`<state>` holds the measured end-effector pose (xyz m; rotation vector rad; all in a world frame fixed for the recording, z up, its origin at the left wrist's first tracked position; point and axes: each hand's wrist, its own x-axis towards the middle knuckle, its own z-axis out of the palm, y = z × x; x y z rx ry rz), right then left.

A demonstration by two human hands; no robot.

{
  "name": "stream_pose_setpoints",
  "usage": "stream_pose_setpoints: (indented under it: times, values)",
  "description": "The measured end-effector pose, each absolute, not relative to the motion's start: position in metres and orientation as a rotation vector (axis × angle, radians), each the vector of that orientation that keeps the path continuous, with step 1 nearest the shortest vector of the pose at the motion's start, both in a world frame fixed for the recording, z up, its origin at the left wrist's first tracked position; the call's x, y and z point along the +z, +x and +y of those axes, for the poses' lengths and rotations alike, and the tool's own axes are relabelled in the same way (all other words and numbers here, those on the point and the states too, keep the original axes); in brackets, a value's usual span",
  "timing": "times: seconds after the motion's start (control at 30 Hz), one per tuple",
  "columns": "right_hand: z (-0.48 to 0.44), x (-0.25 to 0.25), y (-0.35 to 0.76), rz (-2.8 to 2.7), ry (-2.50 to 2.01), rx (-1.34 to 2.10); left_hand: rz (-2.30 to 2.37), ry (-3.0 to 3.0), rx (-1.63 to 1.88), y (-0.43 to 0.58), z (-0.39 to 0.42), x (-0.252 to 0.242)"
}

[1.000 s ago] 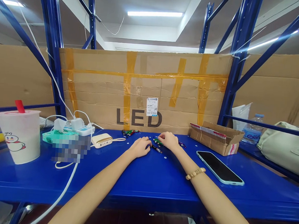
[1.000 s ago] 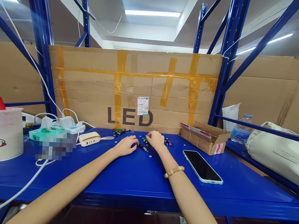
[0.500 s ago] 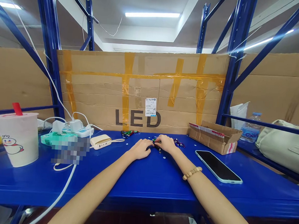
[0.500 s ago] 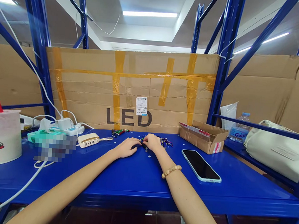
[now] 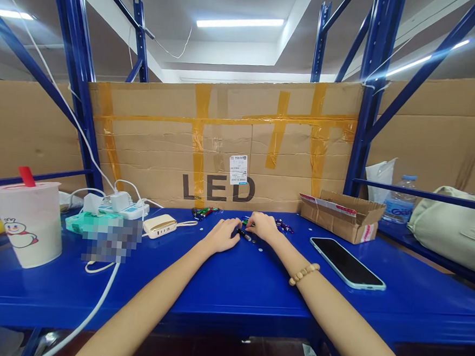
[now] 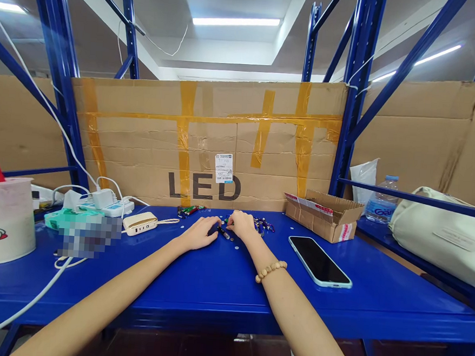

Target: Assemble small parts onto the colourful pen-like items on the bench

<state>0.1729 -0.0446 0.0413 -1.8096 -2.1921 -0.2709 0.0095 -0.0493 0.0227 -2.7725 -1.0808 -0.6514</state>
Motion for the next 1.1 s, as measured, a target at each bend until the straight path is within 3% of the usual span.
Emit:
stream_pose_setpoints:
  times: [0.37,0.67,1.1]
  values:
    - [-0.045,0.044,0.174,-1.917,-1.792,-0.309,-0.902,-3.017,-0.687,0.017,-0.049,0.022]
    - [-0.049,0.050,0.172,-1.708,-1.823,-0.277,-0.700,-2.784,-0.568,0.021,-0.070,0.032]
    - [-0.048,0.048,0.172,-1.709,-1.835,-0.215,-1.310,-2.736,-0.496,0.015,-0.059,0.027]
